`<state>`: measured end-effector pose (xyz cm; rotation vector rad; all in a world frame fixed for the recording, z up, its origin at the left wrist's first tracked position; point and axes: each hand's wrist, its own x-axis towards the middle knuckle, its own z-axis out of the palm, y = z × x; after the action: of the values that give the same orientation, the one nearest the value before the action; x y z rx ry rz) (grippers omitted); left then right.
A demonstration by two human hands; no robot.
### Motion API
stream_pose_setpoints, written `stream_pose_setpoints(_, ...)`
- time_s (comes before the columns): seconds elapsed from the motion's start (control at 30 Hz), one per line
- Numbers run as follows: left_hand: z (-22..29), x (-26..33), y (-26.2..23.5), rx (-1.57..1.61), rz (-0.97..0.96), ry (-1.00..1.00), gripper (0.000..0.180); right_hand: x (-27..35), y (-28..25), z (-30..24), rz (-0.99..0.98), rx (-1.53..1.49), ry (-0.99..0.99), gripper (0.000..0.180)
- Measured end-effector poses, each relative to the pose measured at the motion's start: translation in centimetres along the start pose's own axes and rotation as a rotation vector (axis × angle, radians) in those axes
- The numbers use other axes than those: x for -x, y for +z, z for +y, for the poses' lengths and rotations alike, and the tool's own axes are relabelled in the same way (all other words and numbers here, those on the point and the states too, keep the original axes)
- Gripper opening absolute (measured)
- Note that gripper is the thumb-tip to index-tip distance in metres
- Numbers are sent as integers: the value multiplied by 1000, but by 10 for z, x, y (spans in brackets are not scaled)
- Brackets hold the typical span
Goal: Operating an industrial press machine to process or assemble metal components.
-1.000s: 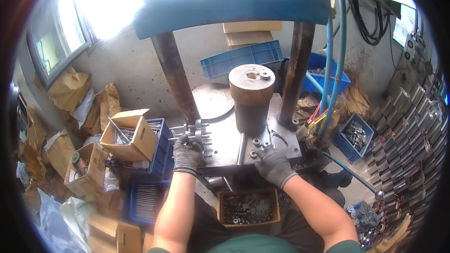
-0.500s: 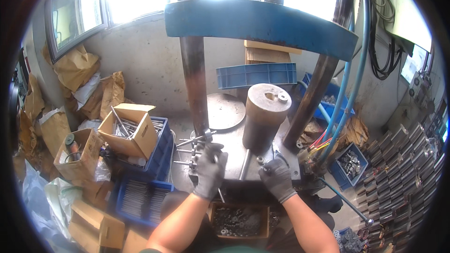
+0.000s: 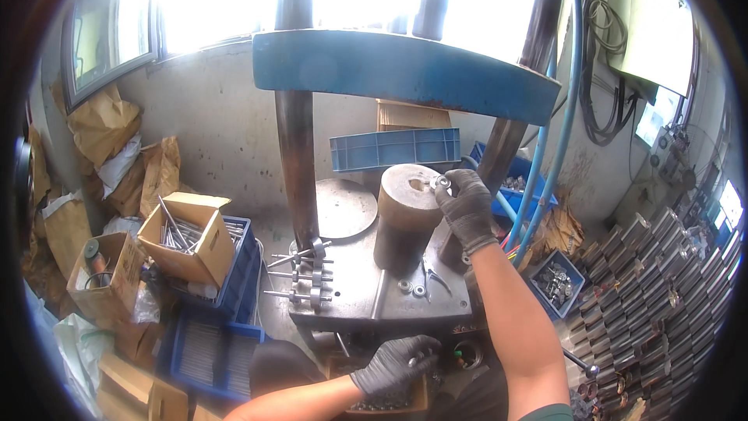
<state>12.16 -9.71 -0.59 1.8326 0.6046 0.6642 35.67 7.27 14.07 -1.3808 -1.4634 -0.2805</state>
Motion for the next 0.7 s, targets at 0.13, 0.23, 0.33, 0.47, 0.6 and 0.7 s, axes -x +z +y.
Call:
stream_pose_setpoints(0.13,4,1,-7,-25,-24,34,35,4,-5,-2,-2,84,-58,25)
stream_pose_setpoints(0.23,9,3,-11,138,5,-25,34,36,-23,-19,-27,-34,29,23)
stream_pose_setpoints(0.33,3,9,-18,247,-13,-47,37,121,-39,-33,-205,-291,115,20)
stream_pose_setpoints(0.47,-24,0,-3,730,-111,-25,41,263,-66,0,-606,-754,652,36)
stream_pose_setpoints(0.6,1,4,-2,746,-11,-27,45,270,-79,-58,-503,-1409,1296,40)
stream_pose_setpoints(0.7,6,5,7,-41,193,59,48,295,-66,-32,-407,-1109,1018,43)
